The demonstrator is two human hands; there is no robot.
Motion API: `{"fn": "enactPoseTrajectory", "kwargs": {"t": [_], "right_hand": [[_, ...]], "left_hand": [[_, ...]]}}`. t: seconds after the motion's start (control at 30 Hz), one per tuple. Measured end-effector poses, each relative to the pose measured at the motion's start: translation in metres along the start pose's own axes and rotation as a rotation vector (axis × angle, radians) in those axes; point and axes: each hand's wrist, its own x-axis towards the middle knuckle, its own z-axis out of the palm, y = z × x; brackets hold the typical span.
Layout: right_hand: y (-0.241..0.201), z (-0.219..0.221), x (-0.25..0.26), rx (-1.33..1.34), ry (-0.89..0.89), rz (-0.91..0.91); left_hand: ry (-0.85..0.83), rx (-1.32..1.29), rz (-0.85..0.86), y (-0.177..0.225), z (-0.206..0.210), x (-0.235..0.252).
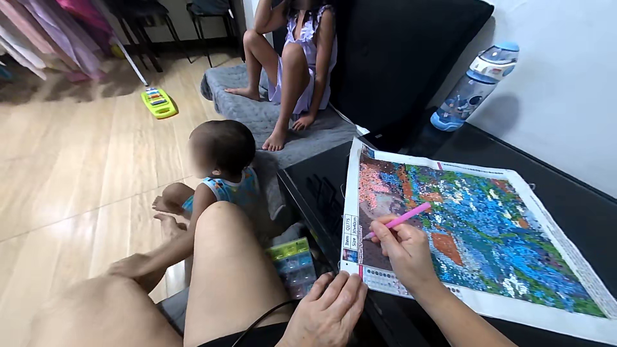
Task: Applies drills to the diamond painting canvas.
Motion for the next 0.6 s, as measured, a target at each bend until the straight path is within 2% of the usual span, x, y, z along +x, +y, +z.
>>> {"fn": "enactPoseTrajectory", "kwargs": {"t": [0.6], "right_hand": [[0.0002,0.0001,-0.0004,0.019,-0.007,-0.007]], "left_hand": [[0.007,-0.003,-0.005,0.0003,0.0005,-0.001]]}}
